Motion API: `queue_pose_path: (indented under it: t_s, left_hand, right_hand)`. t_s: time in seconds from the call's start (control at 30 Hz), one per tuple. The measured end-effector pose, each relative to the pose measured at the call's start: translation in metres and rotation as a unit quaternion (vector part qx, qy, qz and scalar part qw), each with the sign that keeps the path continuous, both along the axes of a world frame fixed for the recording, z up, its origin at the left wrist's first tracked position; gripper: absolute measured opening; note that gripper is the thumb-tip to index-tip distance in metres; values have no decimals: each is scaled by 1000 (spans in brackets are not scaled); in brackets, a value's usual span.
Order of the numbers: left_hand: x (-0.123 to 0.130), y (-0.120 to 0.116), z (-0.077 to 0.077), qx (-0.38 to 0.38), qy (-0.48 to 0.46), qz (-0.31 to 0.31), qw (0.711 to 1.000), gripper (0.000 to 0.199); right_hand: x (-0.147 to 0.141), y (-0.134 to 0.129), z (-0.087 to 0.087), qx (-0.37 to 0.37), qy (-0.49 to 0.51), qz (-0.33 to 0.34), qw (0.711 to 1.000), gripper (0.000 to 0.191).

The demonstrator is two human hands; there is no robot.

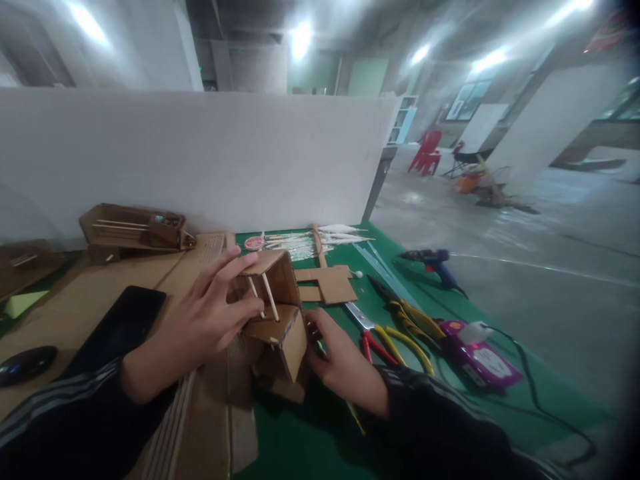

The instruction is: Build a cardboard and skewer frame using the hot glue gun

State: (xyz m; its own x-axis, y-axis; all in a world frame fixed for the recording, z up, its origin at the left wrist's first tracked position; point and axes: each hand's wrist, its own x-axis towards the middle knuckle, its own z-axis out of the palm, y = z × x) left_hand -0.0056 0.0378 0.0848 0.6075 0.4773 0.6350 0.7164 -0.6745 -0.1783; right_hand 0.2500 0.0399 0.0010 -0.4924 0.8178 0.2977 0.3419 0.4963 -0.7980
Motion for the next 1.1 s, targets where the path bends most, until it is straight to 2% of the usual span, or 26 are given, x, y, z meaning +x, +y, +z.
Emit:
queue_pose_path:
  t_s: [0.37,0.63,0.83,1.0,1.1]
  left_hand:
    - [-6,-4,9,-24,14,-9,1000,9]
    - [-15,-5,18,-82,43,-22,995,16]
    - [-19,-4,21,-83,23,-41,995,17]
    - [-20,-10,31,-88,34,-11,995,21]
    - [-21,-12,33,-73,14,-14,997,20]
  right_hand:
    - [1,0,1,4,2,0,1000,38]
    - [1,0,3,-2,-20,-16,1000,38]
    - [1,1,4,0,-24,-23,999,40]
    - [1,1,3,-3,-17,-22,1000,38]
    - [1,1,3,-8,-16,-20,1000,37]
